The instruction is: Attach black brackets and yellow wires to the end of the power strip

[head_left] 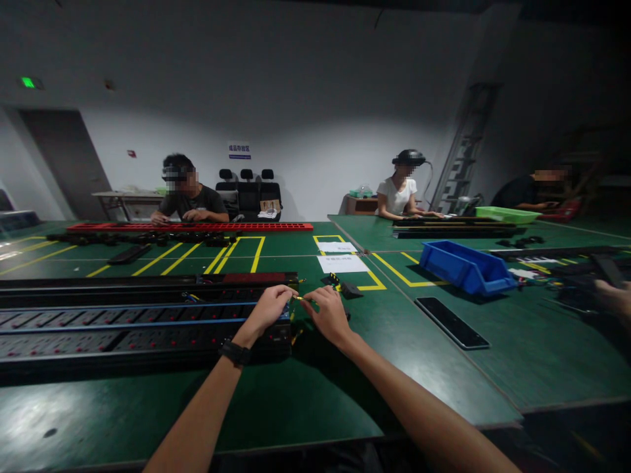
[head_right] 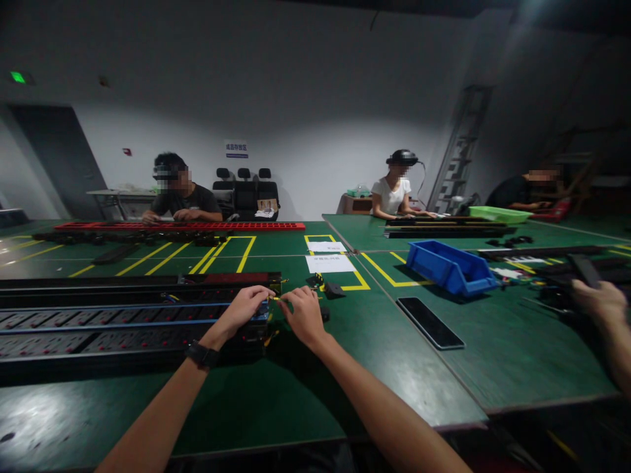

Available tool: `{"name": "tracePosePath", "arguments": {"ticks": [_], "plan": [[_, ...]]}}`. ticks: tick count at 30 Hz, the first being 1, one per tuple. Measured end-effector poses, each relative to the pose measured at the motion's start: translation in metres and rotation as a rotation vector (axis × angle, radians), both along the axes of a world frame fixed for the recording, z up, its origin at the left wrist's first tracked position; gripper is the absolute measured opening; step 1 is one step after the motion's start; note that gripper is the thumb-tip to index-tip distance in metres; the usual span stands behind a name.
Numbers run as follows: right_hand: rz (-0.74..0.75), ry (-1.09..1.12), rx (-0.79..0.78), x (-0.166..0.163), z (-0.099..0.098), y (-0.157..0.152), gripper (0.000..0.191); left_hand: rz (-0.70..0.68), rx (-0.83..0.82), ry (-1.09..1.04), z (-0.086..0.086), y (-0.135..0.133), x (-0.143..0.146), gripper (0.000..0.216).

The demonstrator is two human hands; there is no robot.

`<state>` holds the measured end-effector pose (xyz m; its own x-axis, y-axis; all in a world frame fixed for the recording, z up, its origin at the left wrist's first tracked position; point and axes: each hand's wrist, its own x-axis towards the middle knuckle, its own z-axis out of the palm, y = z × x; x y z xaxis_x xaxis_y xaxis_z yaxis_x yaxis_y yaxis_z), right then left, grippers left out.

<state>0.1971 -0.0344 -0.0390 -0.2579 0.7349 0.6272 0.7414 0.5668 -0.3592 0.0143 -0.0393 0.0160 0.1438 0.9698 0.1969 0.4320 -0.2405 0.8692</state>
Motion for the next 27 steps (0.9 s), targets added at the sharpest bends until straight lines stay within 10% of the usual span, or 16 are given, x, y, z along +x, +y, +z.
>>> {"name": "tracePosePath", "arguments": {"ticks": [14, 27], "plan": [[-0.409, -0.182, -0.18, 0.124, 0.005, 0.049, 0.017, 0.172, -0.05, -0.053, -0.005, 0.003, -0.005, 0.022], [-0.319, -0.159, -0.263, 0.131, -0.003, 0.054, 0.012, 0.16, -0.136, -0.183, -0.005, 0.003, -0.005, 0.022]]}}
